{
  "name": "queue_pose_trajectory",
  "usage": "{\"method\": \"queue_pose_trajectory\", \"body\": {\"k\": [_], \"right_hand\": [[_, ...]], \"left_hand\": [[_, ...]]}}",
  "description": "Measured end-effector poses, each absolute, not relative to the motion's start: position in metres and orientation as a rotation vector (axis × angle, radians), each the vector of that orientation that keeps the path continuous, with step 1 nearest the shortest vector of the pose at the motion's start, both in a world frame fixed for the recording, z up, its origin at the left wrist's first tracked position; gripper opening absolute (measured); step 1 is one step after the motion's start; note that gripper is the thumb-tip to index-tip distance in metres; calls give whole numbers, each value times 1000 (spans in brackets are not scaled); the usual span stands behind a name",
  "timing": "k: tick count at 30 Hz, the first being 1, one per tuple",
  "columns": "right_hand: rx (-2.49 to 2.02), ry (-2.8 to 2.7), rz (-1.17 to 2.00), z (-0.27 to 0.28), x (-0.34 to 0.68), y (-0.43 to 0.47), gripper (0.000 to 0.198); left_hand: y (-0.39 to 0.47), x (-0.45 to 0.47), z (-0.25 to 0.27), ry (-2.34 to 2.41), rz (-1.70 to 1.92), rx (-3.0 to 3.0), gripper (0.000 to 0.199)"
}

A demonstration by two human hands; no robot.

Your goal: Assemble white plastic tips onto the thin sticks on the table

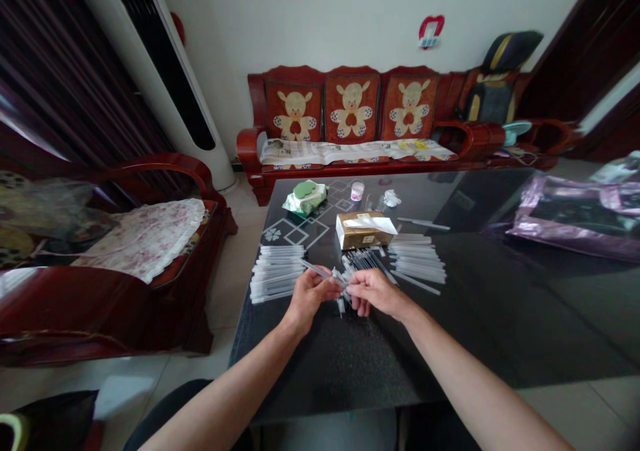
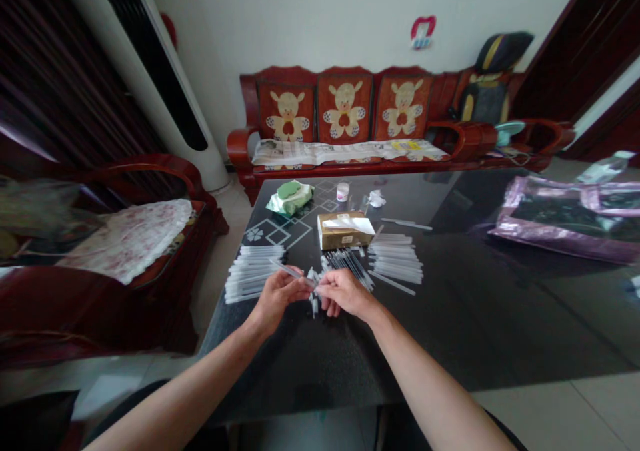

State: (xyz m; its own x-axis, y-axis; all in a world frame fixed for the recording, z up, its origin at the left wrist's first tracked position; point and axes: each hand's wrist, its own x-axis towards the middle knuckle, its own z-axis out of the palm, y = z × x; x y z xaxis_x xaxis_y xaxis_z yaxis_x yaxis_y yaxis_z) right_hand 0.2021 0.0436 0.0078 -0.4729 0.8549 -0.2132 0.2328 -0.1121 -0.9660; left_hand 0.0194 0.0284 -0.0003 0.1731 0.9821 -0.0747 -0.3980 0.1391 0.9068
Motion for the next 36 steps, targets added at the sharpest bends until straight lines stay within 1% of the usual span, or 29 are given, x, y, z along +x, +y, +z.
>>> {"method": "queue_pose_trajectory", "body": {"k": [5,9,13,16,19,20,22,24,28,32,36], "right_hand": [[-1206,-1618,1699,4,203,44,42],[-1182,-1676,1642,4,203,45,36],[-1154,-1692,1654,4,200,43,37],[-1154,-1646,1573,7,201,43,34],[-1203,-1455,1463,17,211,48,32],[-1222,-1371,1431,20,216,50,31],[-1257,-1243,1366,27,227,53,31],[-1286,-1179,1322,30,236,55,32],[-1313,-1171,1303,30,243,53,33],[-1316,-1200,1319,29,242,49,33],[-1320,-1232,1336,30,240,48,30]], "left_hand": [[27,20,2,844,1184,884,31],[27,20,2,833,1168,899,29],[27,21,-2,802,1149,916,29],[31,19,-4,839,1114,988,29],[38,12,-5,965,1094,1216,31],[40,9,-5,1031,1085,1324,29],[41,4,-5,1182,1028,1556,20],[37,4,-6,1281,936,1804,15],[23,14,-10,1298,683,2256,17],[14,20,-11,1323,474,2449,20],[14,19,-10,1346,407,2487,18]]}}
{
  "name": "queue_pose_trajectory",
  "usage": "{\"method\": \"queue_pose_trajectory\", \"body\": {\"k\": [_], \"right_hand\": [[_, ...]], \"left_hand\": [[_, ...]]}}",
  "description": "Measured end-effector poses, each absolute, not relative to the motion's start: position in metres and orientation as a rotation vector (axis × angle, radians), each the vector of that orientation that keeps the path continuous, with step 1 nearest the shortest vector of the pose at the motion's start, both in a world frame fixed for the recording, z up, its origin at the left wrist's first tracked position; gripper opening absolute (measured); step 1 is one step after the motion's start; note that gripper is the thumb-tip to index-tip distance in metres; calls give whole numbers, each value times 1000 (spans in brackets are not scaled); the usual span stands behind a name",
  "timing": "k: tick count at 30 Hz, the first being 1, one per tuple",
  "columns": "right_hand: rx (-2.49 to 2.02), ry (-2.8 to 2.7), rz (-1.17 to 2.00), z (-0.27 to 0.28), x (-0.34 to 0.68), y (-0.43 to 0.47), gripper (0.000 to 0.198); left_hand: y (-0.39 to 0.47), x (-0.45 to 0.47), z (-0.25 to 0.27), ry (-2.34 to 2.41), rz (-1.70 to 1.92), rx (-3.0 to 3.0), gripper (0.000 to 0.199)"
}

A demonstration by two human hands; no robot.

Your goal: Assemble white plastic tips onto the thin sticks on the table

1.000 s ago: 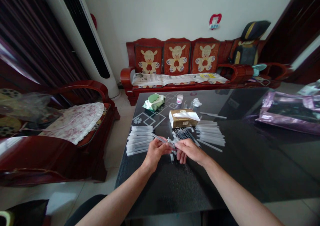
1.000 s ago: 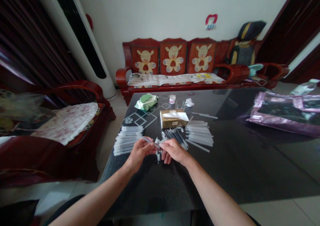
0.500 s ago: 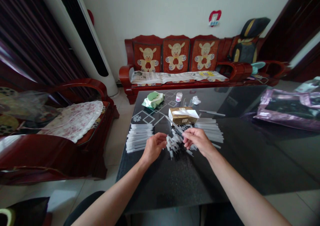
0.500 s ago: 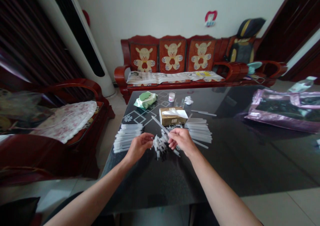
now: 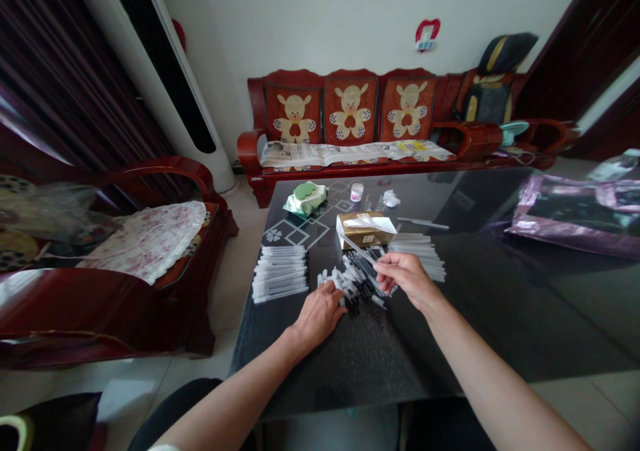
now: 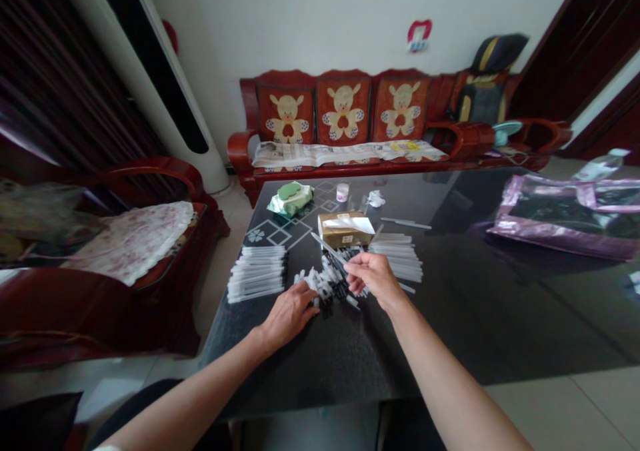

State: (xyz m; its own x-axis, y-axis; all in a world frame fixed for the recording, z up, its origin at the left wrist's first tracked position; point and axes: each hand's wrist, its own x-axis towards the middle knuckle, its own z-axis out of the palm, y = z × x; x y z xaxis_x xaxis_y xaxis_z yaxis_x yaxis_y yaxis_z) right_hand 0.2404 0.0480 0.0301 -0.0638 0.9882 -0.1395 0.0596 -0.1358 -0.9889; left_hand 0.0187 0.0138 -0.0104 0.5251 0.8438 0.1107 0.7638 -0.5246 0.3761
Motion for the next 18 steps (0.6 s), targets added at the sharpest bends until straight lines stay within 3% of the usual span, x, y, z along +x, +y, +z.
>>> {"method": "queue_pose_trajectory", "body": {"k": [9,18], "right_hand": [[-1329,-1254,1369,29,239,54,30],[-1306,-1261,1392,27,240,56,30]], "left_hand": [[15,19,-10,1335,439,2406,16],[25,17,-19,1253,947,1898,19]]}}
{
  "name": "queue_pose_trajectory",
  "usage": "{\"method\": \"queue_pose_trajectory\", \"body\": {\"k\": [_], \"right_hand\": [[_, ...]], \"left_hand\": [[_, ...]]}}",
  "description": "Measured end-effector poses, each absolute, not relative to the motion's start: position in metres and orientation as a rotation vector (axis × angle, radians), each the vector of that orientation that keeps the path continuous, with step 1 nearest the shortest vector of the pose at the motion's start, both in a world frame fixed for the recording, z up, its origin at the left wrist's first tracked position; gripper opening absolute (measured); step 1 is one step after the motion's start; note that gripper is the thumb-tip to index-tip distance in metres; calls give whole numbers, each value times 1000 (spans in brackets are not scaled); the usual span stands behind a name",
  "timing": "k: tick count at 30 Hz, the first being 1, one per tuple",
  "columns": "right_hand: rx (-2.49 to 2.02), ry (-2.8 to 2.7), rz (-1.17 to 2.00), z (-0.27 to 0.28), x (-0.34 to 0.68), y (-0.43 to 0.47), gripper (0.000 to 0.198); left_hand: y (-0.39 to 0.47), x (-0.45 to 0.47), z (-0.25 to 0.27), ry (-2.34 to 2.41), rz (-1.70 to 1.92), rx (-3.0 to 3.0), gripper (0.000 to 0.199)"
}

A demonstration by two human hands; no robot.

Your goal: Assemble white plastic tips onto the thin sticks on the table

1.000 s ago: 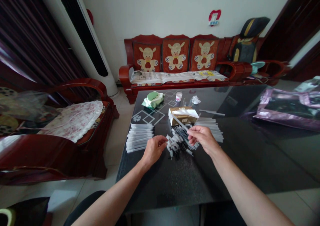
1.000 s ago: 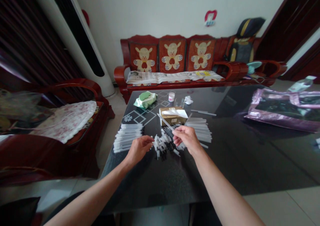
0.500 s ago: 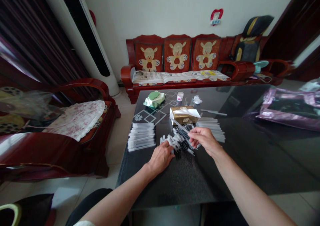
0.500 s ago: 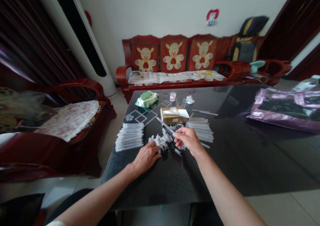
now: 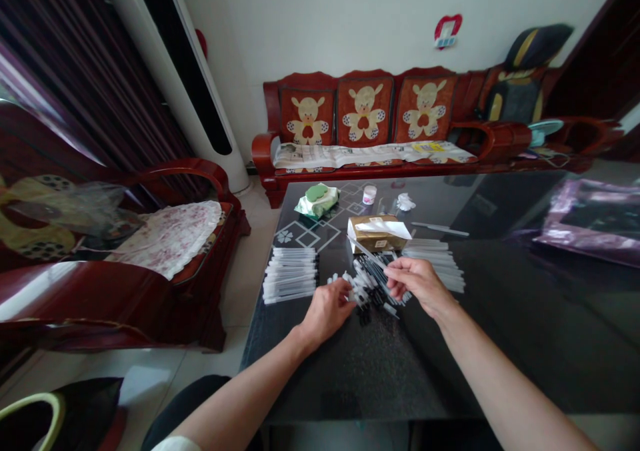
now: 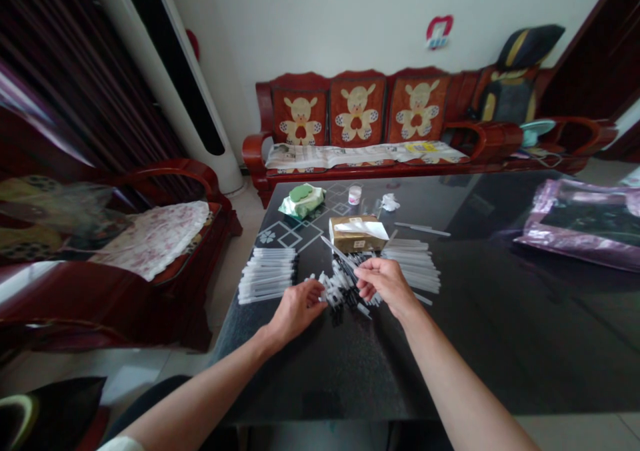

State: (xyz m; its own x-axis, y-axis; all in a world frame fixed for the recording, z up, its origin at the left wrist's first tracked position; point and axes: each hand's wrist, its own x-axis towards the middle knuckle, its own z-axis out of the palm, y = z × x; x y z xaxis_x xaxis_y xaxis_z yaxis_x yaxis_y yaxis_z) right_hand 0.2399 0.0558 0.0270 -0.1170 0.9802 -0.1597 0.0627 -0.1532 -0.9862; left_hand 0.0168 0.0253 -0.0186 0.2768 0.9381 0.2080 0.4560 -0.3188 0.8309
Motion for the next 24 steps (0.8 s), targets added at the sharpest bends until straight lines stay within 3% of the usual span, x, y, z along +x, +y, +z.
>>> {"method": "queue_pose_trajectory", "body": {"k": [10,24], "right_hand": [[-1323,-1416,1464,28,239,53,27],[-1324,-1526,1549,26,233,49,27]], "left_hand": [[58,-16,-7,1004,1248,905,34],[60,-23,1,1007,1260,827,31]]}}
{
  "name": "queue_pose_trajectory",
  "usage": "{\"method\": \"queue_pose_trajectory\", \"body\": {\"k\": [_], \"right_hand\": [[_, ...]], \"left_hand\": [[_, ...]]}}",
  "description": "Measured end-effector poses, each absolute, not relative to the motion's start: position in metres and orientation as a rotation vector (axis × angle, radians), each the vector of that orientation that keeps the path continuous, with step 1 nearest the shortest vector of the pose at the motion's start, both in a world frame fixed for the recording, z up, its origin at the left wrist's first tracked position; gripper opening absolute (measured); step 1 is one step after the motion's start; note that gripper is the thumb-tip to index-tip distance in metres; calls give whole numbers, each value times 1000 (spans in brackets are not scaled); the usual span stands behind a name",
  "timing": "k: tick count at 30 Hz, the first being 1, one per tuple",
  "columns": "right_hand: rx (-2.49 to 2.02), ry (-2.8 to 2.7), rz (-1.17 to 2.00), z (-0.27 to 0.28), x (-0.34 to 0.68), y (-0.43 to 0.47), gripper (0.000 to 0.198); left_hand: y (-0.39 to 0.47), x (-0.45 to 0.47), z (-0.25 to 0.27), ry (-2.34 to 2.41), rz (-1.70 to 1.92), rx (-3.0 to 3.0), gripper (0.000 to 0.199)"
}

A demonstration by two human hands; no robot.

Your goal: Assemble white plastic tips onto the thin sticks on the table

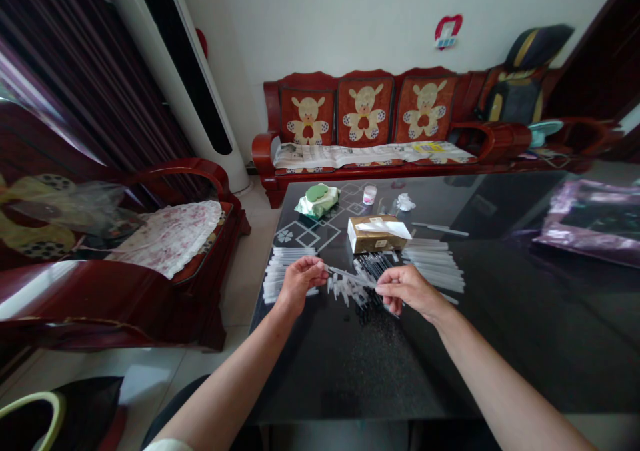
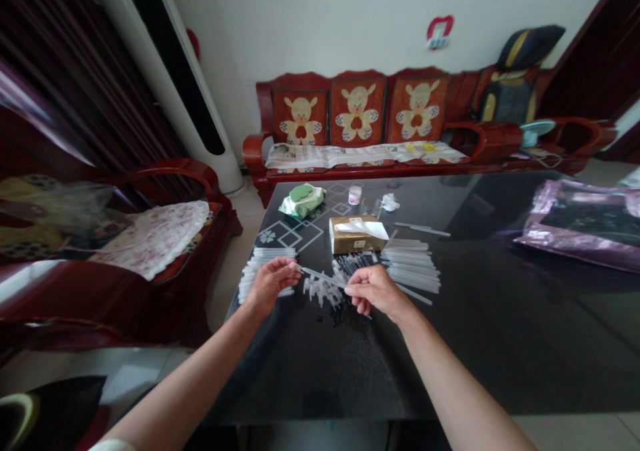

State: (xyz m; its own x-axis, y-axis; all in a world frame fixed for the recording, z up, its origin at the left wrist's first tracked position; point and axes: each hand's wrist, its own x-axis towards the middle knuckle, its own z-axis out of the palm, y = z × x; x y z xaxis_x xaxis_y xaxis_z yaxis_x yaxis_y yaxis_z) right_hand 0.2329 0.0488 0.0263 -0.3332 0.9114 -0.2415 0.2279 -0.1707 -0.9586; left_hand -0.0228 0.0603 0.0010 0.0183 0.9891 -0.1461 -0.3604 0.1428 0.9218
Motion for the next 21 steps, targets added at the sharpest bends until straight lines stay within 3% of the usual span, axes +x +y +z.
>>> {"method": "queue_pose_trajectory", "body": {"k": [13,21], "right_hand": [[-1359,-1666,1475,15,233,50,31],[-1287,-2045,1088,32,217,39,27]], "left_hand": [[56,-18,1,1021,1214,848,31],[58,-14,-1,946,1220,757,35]]}}
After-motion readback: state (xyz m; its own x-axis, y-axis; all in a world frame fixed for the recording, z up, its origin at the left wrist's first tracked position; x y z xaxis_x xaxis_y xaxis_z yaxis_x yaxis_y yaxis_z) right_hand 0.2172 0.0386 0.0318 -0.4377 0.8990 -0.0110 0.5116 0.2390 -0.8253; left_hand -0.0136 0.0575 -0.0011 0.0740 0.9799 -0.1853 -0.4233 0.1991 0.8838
